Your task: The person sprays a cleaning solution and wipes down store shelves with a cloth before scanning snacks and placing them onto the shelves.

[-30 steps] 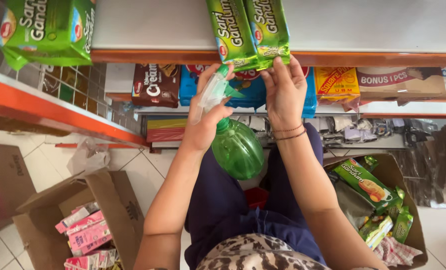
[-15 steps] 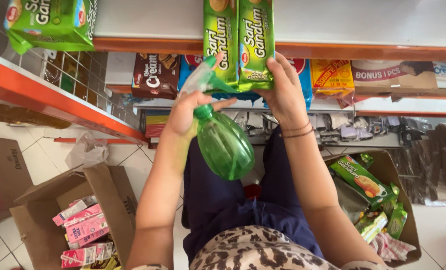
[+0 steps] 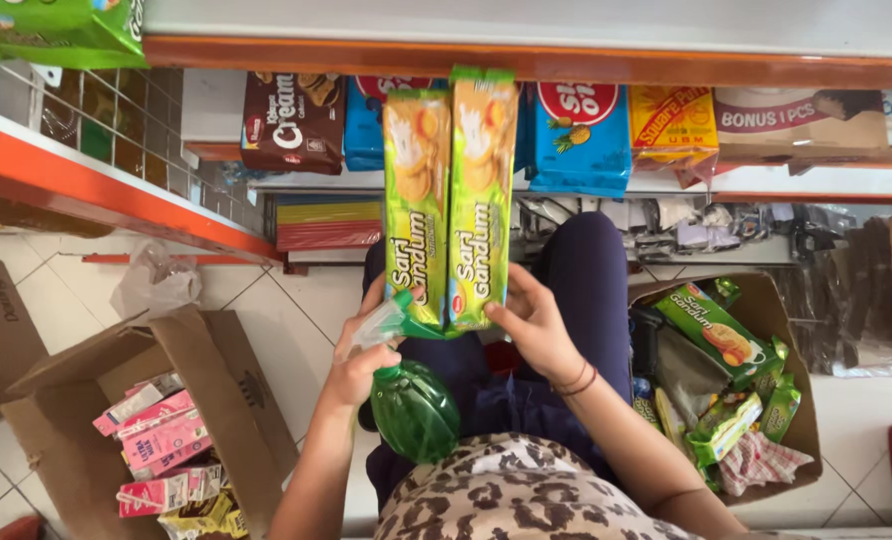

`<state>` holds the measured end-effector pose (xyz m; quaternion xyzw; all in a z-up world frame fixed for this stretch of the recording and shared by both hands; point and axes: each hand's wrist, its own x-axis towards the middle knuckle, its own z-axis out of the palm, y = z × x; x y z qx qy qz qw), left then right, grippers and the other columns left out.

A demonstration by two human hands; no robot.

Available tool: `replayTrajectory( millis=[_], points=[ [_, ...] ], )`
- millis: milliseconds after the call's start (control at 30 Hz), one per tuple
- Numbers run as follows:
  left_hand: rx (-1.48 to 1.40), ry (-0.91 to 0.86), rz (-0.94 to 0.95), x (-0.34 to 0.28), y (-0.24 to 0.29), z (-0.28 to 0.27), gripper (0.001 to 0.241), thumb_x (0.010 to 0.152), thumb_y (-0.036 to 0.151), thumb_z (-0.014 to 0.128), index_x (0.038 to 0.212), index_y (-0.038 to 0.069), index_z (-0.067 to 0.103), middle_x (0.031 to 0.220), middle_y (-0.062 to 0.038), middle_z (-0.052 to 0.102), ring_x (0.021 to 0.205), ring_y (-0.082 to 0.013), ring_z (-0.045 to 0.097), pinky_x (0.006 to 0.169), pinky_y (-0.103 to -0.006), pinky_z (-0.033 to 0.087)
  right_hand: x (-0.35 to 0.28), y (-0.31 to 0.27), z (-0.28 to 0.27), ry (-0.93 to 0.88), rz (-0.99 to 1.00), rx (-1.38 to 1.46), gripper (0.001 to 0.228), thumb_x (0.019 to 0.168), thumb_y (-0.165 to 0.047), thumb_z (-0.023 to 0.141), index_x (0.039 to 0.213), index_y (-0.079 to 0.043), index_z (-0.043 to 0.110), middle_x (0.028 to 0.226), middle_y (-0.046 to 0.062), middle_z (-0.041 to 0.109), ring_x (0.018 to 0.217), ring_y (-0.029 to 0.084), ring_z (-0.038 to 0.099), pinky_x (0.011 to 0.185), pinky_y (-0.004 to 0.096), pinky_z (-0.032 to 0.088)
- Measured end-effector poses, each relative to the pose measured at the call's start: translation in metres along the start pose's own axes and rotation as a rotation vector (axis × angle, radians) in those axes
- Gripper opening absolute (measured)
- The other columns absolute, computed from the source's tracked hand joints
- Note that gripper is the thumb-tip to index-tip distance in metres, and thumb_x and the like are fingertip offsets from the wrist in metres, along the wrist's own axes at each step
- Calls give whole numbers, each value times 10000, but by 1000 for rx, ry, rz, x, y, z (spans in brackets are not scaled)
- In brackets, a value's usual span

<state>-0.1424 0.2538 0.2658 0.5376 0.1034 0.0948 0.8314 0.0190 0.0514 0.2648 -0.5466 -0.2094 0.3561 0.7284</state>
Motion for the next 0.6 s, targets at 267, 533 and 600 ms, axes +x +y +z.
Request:
replayTrajectory(
  millis=[267, 533, 600],
  points=[
    [42, 30, 6, 28, -6, -15, 873, 632, 177, 561, 1475, -46, 534, 1613, -113, 430, 1423, -238, 505, 1188, -368, 387, 29, 42, -16, 129, 99, -83, 468, 975, -12, 646, 1426, 50, 539, 1211, 95, 698, 1069, 133, 644, 929, 285, 528],
    [-155, 8, 121, 123, -11, -29, 797, 723, 47, 553, 1516, 34, 468, 1498, -111, 514, 1388, -254, 510, 1174, -400, 451, 119, 26, -33, 147, 79, 88, 395, 1023, -88, 613, 1399, 25, 565, 1185, 64, 706, 1044, 109, 657, 853, 246, 534],
    [-25, 102, 146, 135, -20, -27, 807, 732, 44, 581, 1529, 22, 464, 1444, -98, 404, 1373, -245, 462, 1150, -393, 451, 128, 22, -33, 168, 84, 66, 391, 1036, -96, 613, 1406, 22, 565, 1174, 54, 700, 1022, 105, 645, 798, 242, 516]
  ],
)
